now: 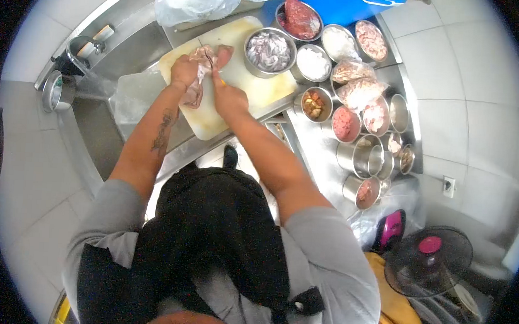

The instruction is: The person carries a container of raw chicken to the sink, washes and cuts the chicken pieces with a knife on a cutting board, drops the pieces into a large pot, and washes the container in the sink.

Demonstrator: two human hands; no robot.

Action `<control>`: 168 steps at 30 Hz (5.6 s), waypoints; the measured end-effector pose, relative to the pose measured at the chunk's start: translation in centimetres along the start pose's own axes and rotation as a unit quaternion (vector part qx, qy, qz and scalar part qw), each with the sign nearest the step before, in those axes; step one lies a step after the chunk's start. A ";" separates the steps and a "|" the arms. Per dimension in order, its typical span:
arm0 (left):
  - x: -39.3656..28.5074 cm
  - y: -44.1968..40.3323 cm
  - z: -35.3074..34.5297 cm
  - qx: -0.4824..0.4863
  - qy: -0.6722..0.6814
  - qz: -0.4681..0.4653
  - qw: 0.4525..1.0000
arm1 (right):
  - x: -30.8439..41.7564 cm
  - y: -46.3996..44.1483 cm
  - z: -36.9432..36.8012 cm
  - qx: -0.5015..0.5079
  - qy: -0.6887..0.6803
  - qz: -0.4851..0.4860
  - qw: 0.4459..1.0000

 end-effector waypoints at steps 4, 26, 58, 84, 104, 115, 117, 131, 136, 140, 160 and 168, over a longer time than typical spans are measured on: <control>1.6 -1.9 0.0 0.000 0.015 0.020 1.000 | -2.3 6.6 -1.0 0.053 0.024 -0.004 0.998; -9.2 -0.5 0.0 -0.095 -0.090 -0.256 0.958 | -7.2 10.5 6.0 -0.249 -0.232 -0.038 0.940; -2.7 6.3 4.5 0.116 -0.189 -0.063 0.973 | -1.9 -4.8 0.8 -0.028 0.075 0.121 0.989; -6.6 8.6 5.6 -0.060 -0.191 -0.086 0.976 | -8.9 11.8 5.7 -0.083 -0.143 -0.024 0.986; -3.1 10.9 1.0 -0.030 -0.040 -0.016 0.999 | -4.9 4.2 1.2 -0.016 0.045 0.116 0.992; -3.3 9.9 0.8 0.012 -0.017 -0.033 0.999 | -2.9 1.5 0.1 0.024 0.012 0.079 0.996; -2.9 9.7 -0.2 0.013 -0.059 -0.007 0.998 | -4.3 3.4 0.7 0.048 0.011 0.078 0.996; -0.3 7.1 1.2 0.125 -0.198 -0.067 0.970 | -7.1 8.6 0.0 0.054 0.065 0.038 0.996; 0.3 6.7 -0.8 0.275 -0.391 -0.346 0.808 | -6.3 9.3 0.3 0.075 0.071 0.033 0.994; -1.1 13.9 -5.2 0.397 -0.333 -0.375 0.769 | -4.2 7.4 0.5 0.054 0.061 0.031 0.996; 26.7 -5.4 26.1 -0.208 0.326 0.141 0.911 | 21.1 -5.9 0.8 0.143 -0.369 0.126 0.910; 31.5 9.8 23.1 -0.191 0.527 0.234 0.795 | 38.5 -17.4 2.5 0.309 -0.228 0.148 0.911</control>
Point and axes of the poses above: each hand's wrist, its own y-axis away from the middle knuckle, its own z-axis out of the back of the hand, x = y × z, the point moved 4 cm from there along -y, towards the middle knuckle, and after that the axes turned 5 degrees about -z, right-handed, at the moved point
